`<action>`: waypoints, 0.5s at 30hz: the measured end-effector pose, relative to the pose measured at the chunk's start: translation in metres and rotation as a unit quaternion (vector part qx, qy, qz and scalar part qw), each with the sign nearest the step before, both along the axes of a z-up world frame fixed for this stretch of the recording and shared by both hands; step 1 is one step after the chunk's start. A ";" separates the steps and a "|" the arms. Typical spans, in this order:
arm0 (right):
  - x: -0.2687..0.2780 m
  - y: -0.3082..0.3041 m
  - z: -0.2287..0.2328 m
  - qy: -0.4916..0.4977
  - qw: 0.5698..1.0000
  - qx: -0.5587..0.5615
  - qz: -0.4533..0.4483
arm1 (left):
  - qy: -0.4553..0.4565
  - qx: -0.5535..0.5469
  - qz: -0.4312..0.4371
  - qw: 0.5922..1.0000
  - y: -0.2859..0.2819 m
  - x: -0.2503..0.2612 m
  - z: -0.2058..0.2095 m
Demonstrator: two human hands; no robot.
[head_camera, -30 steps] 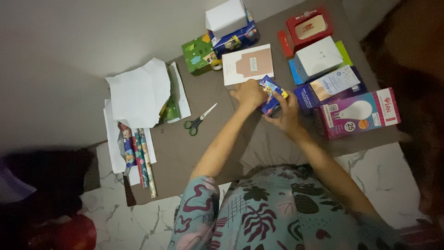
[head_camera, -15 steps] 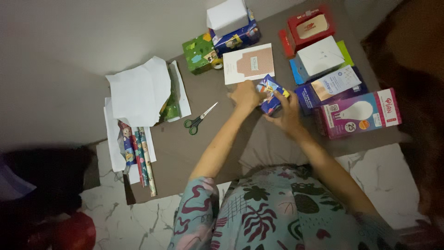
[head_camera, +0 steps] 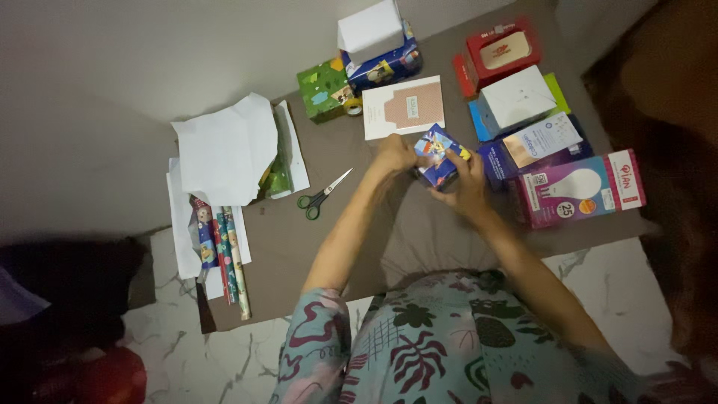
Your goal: The person wraps a small rectangular box with patterned paper, folds the edges, and secures them with tape. They use scissors to cut tape and handle multiple boxes on the table, placing the wrapped item aside.
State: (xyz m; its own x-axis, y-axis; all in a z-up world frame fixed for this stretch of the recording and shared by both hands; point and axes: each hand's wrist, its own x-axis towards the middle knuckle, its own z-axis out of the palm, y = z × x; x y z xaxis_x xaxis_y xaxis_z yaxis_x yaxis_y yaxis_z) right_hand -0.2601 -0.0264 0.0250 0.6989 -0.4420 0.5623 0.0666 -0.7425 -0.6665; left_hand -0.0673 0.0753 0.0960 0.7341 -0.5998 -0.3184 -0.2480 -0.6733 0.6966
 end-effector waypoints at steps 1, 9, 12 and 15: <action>-0.001 0.000 0.000 0.002 1.000 0.001 0.009 | -0.008 0.009 0.004 1.000 0.000 -0.003 0.006; -0.004 -0.003 0.002 0.005 1.000 -0.008 0.012 | -0.154 0.047 -0.021 0.987 -0.004 -0.028 0.016; -0.001 0.000 0.002 0.005 1.000 -0.026 0.003 | -0.213 -0.069 -0.078 0.971 0.004 -0.012 0.003; -0.003 0.002 0.005 0.029 0.999 0.014 -0.005 | -0.139 0.009 -0.107 0.984 0.010 -0.002 -0.017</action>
State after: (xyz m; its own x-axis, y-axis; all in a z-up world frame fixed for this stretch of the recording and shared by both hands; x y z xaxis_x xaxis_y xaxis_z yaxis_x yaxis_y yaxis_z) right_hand -0.2635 -0.0245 0.0295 0.7256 -0.4636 0.5085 0.0200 -0.7245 -0.6890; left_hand -0.0691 0.0857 0.0791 0.6513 -0.7466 -0.1352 -0.5656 -0.5965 0.5694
